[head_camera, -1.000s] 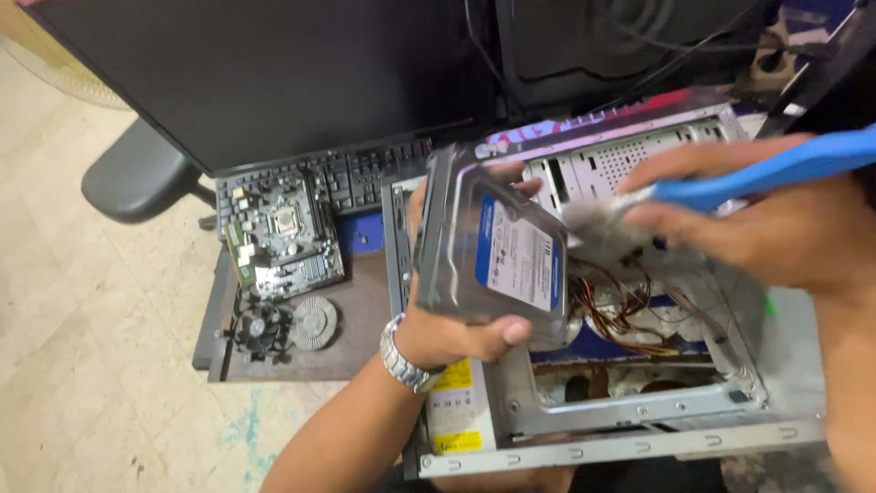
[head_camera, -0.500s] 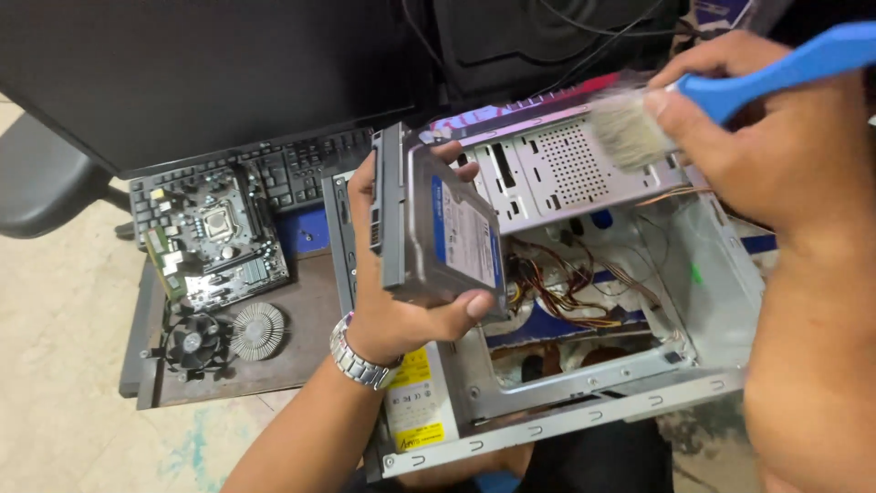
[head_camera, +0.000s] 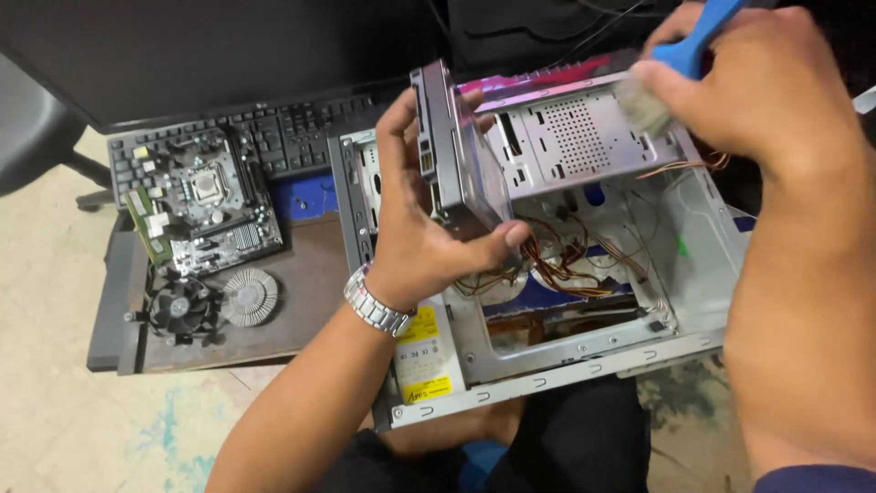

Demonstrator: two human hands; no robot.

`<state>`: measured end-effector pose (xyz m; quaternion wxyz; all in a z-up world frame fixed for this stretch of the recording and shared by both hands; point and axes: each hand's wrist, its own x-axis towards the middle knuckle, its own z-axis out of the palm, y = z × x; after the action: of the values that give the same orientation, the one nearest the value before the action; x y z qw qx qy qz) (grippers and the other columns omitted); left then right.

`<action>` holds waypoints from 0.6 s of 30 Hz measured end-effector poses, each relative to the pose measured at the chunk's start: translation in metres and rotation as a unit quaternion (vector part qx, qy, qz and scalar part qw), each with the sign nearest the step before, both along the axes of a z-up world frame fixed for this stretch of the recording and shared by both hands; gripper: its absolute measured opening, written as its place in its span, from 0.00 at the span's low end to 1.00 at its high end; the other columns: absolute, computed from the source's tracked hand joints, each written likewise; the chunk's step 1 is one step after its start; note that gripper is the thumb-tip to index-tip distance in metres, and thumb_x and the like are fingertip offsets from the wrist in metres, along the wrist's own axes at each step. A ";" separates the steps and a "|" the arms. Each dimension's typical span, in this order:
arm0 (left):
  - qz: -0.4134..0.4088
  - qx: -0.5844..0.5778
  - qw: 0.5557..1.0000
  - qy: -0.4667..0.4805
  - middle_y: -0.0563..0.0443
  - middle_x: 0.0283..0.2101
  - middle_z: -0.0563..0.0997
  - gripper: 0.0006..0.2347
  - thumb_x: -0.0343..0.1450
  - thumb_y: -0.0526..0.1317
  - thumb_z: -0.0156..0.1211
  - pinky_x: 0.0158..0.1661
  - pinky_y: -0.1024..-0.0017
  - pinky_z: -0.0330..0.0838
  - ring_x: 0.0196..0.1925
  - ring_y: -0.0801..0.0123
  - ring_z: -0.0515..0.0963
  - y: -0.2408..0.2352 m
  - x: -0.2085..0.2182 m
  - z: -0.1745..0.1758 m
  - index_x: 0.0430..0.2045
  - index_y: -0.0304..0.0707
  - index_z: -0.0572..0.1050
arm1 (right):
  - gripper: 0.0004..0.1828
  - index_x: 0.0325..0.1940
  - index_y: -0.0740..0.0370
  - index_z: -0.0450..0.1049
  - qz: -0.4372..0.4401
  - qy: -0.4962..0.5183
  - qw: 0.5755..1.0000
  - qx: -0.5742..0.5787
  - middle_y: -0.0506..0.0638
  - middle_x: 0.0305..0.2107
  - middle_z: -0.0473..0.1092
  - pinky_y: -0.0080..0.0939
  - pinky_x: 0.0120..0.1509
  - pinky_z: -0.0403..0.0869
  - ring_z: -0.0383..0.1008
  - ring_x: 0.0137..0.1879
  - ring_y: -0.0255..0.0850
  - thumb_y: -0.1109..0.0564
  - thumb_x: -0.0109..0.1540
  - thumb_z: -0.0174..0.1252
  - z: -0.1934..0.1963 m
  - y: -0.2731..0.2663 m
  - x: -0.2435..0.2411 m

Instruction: The person cleans a hard drive using a brush. They hold the hard drive in one hand and use the brush to dust off its surfaces, flipping it over to clean both sides. The laptop is placed on their lap during the task.

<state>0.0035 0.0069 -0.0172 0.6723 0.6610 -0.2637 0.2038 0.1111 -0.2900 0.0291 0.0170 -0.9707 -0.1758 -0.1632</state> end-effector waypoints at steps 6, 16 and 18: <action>0.004 -0.009 1.000 -0.006 0.41 0.68 0.67 0.42 0.64 0.46 0.74 0.73 0.54 0.73 0.68 0.53 0.76 0.000 0.002 -0.002 0.68 0.48 0.48 | 0.11 0.49 0.45 0.80 0.015 0.223 0.968 0.115 0.46 0.39 0.79 0.47 0.55 0.67 0.76 0.48 0.45 0.44 0.66 0.60 0.015 0.053 -0.024; 0.018 -0.032 0.999 0.000 0.40 0.69 0.69 0.41 0.65 0.46 0.75 0.70 0.60 0.76 0.71 0.56 0.74 0.001 0.005 -0.003 0.68 0.52 0.49 | 0.10 0.50 0.46 0.82 -0.017 -0.006 0.999 0.035 0.57 0.39 0.80 0.61 0.50 0.73 0.77 0.45 0.66 0.43 0.72 0.62 -0.017 0.027 -0.002; 0.013 -0.057 0.998 0.034 0.40 0.69 0.68 0.41 0.64 0.46 0.76 0.64 0.61 0.83 0.70 0.57 0.74 0.000 0.005 -0.001 0.67 0.51 0.49 | 0.12 0.50 0.52 0.81 -0.037 0.178 0.978 0.106 0.51 0.43 0.79 0.53 0.61 0.69 0.77 0.51 0.49 0.46 0.69 0.60 0.003 0.066 -0.023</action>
<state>0.0082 0.0071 -0.0185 0.7148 0.6315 -0.2201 0.2047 0.0880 -0.2238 0.0318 0.1449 -0.9826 -0.1158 -0.0063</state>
